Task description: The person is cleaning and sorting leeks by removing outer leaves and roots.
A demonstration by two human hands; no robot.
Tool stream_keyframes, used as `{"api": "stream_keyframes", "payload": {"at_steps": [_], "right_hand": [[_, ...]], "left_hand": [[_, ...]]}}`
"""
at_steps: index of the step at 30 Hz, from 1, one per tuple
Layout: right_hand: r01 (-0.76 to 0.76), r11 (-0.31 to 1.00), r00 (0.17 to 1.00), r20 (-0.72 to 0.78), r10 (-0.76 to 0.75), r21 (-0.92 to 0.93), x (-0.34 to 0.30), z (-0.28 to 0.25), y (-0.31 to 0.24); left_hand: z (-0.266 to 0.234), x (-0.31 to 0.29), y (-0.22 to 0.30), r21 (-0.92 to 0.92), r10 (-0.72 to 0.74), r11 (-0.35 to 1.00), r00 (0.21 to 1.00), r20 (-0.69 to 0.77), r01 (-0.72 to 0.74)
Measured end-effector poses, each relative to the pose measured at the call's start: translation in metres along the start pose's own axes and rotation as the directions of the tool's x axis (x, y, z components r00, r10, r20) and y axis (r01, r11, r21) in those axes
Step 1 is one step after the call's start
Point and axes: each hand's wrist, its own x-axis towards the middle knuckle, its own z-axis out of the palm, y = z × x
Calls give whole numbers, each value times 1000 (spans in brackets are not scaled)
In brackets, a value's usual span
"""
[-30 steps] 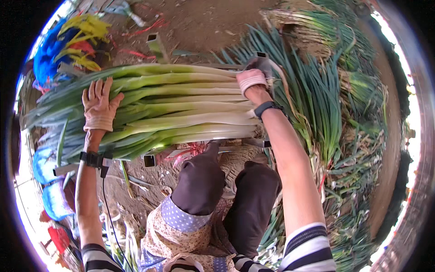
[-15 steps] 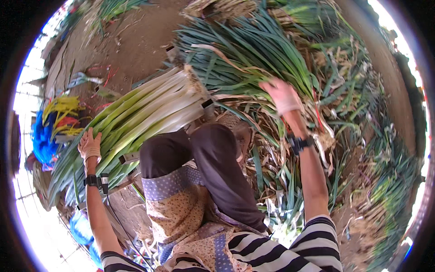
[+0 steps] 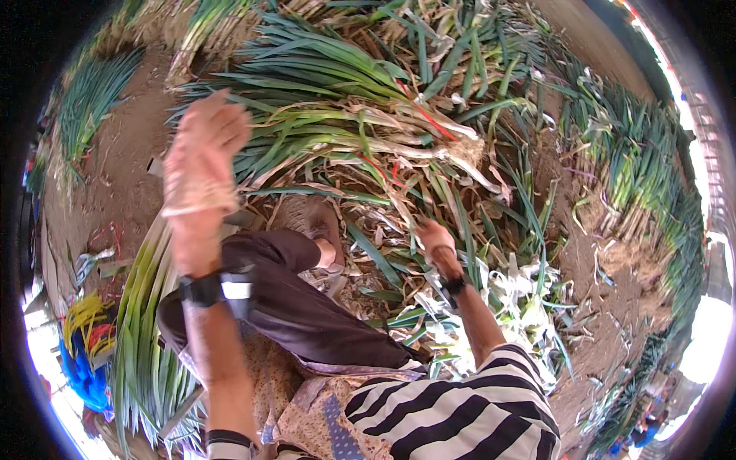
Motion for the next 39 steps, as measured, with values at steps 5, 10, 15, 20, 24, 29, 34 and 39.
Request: {"api": "stream_keyframes", "payload": {"at_steps": [5, 10, 15, 20, 24, 29, 34, 39], "right_hand": [[181, 973, 973, -119, -198, -142, 84, -21, -93], [216, 860, 935, -154, -318, -462, 175, -32, -119], [181, 729, 934, -117, -337, -660, 216, -10, -128], [308, 797, 951, 148, -272, -520, 181, 1, -143], [179, 881, 982, 138, -131, -437, 151, 19, -120], [78, 950, 983, 185, -22, -303, 103, 22, -111], [276, 882, 960, 156, -232, -383, 10, -47, -84], [9, 879, 998, -46, -35, -478, -103, -178, -98]], "left_hand": [[44, 16, -85, -125, -354, 934, 828, -435, 334], [32, 33, -87, -58, -349, 929, 813, -467, 365], [22, 42, -78, -147, -364, 931, 824, -433, 334], [-6, 39, -70, -196, -325, 945, 797, -509, 260], [-4, 40, -66, -229, -302, 950, 813, -497, 212], [0, 38, -73, -276, -347, 931, 819, -458, 240], [3, 36, -75, -299, -382, 918, 777, -501, 259], [25, 21, -71, -244, -402, 912, 835, -375, 329]]}}
